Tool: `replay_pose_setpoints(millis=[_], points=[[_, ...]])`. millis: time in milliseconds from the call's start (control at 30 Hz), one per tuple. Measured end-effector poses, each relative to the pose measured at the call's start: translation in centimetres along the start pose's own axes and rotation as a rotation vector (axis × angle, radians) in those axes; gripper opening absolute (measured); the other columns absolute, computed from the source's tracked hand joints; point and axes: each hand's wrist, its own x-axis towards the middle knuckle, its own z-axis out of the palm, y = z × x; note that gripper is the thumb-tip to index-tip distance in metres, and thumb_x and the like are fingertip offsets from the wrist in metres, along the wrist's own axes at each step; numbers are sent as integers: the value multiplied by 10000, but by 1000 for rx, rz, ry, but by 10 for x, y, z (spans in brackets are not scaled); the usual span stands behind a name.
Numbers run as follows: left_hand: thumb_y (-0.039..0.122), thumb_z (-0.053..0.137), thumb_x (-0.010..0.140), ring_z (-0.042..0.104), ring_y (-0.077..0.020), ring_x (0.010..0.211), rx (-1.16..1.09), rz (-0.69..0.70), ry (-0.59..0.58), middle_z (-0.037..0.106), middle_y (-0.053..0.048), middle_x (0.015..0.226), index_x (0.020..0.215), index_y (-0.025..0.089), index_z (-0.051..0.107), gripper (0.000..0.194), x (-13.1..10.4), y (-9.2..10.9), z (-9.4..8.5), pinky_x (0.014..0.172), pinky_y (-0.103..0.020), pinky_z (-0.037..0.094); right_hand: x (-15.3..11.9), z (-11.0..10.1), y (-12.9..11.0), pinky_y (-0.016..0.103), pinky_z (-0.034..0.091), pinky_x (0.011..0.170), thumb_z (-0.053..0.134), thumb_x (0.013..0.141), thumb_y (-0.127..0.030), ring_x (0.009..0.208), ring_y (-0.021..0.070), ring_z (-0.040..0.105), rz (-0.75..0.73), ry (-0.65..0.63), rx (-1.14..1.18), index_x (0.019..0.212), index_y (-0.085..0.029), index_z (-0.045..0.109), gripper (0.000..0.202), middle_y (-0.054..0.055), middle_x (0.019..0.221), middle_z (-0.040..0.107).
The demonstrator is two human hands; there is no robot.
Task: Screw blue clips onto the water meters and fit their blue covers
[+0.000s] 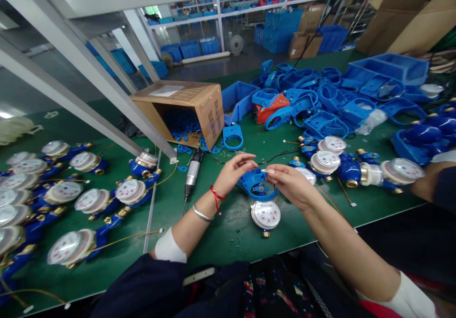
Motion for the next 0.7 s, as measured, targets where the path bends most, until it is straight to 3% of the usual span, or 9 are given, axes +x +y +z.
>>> replay_pose_setpoints(millis=[67, 167, 300, 400, 500, 600, 700], points=[[390, 418, 924, 627, -163, 906, 202, -169, -25, 672, -87, 1012, 1133, 146, 573, 357, 9, -24, -5, 792, -269, 477, -2, -1, -2, 245, 382, 583, 642, 719, -441, 576, 92, 441, -1, 23, 9, 771, -156, 615, 290, -24, 601, 484], [421, 492, 870, 625, -193, 815, 523, -354, -68, 683, -91, 860, 857, 128, 664, 339, 21, -55, -7, 741, -284, 466, -6, -3, -3, 251, 392, 607, 645, 725, -432, 606, 97, 475, -16, 75, -19, 790, -163, 615, 279, -7, 667, 537], [342, 661, 738, 593, -171, 647, 591, -406, -173, 634, -34, 638, 622, 149, 613, 230, 29, -64, -4, 635, -256, 444, -12, -2, -3, 260, 400, 641, 631, 747, -437, 643, 115, 518, -53, 142, -116, 780, -175, 617, 265, -8, 655, 565], [287, 572, 805, 595, -172, 713, 648, -391, -126, 637, -39, 722, 711, 157, 589, 161, 25, -43, -6, 676, -260, 440, -20, -1, -2, 273, 411, 672, 612, 766, -445, 709, 143, 562, -80, 212, -219, 808, -178, 621, 270, 14, 712, 622], [275, 441, 881, 602, -190, 782, 701, -331, 14, 628, -53, 807, 895, 169, 545, 149, 13, -6, -9, 726, -290, 444, -27, 3, 0, 295, 406, 655, 607, 768, -443, 719, 175, 577, -98, 326, -364, 806, -176, 630, 272, 40, 753, 648], [281, 448, 883, 616, -196, 790, 671, -241, 159, 623, -46, 839, 995, 184, 493, 155, -4, 28, -5, 726, -299, 461, -30, 6, 3, 315, 390, 674, 589, 784, -427, 740, 196, 570, -128, 489, -471, 795, -178, 631, 252, 54, 784, 652], [260, 469, 875, 630, -207, 875, 539, -163, 188, 632, -77, 979, 1132, 183, 461, 269, -17, 44, 5, 768, -320, 486, -28, 8, 5, 320, 390, 678, 568, 799, -426, 723, 196, 563, -138, 572, -498, 813, -179, 635, 257, 52, 769, 651]])
